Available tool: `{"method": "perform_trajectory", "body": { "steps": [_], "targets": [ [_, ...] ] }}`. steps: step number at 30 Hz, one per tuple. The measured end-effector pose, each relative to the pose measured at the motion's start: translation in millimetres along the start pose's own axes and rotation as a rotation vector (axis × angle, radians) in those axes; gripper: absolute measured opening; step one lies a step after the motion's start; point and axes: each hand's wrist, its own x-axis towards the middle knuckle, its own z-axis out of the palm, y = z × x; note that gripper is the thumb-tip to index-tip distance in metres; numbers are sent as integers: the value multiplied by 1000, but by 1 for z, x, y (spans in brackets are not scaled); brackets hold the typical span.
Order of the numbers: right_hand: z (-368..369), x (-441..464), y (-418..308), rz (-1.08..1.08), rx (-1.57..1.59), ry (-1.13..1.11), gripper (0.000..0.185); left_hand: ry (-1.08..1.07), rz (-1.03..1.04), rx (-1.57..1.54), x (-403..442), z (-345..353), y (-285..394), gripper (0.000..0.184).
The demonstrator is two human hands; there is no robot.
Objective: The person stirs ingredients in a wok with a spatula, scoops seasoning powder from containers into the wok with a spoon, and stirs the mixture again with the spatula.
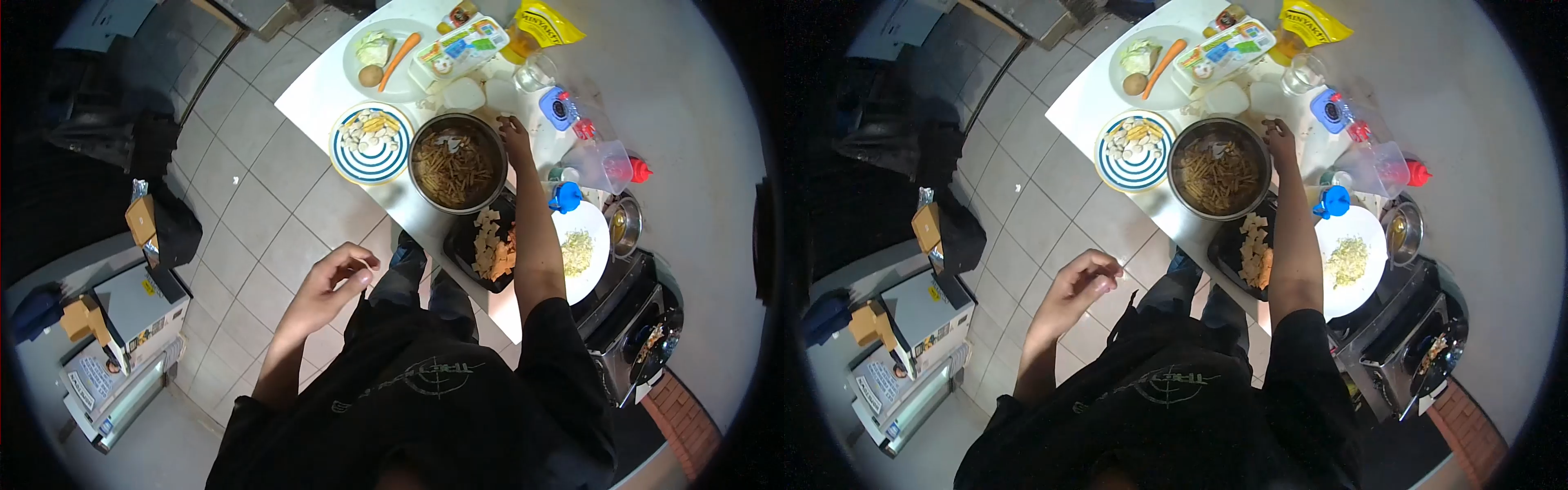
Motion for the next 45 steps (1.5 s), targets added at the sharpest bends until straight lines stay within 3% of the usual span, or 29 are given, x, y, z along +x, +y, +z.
{"method": "perform_trajectory", "body": {
  "steps": [4,13,18,21,23,24,25,26,32,34,36,39,42,44,45],
  "targets": [
    [-8,-14,-6,-39,357,6,24,13,-15,2,5,4,-1,18],
    [0,-67,-65,-334,407,111,22,-32,-4,-14,16,15,-15,19],
    [7,-171,-113,-596,408,90,18,63,27,-99,36,34,-11,26],
    [4,-262,-127,-445,511,89,19,30,123,-86,51,66,4,44],
    [-9,-321,-126,-506,449,65,21,-9,184,-39,54,98,13,58],
    [-26,-350,-120,-435,220,49,21,-57,184,-61,51,118,22,61],
    [-28,-376,-116,-579,309,80,20,-107,185,-83,49,136,21,62],
    [-34,-402,-111,-552,352,109,18,-159,183,-104,46,155,18,64],
    [-115,-520,-56,-665,-106,202,18,-294,231,-259,-10,264,-24,61],
    [-135,-556,-37,-537,114,275,23,-343,143,-305,-37,292,-45,61],
    [-163,-586,-11,-483,105,301,34,-333,113,-293,-60,315,-69,61],
    [-199,-617,21,-332,414,171,48,-429,55,-48,-88,346,-106,61],
    [-217,-636,44,-445,317,141,47,-520,69,91,-119,375,-119,63],
    [-224,-649,52,-417,339,110,47,-530,77,120,-129,384,-124,65],
    [-226,-656,51,-317,522,71,47,-451,90,177,-135,388,-126,64]
  ]
}}
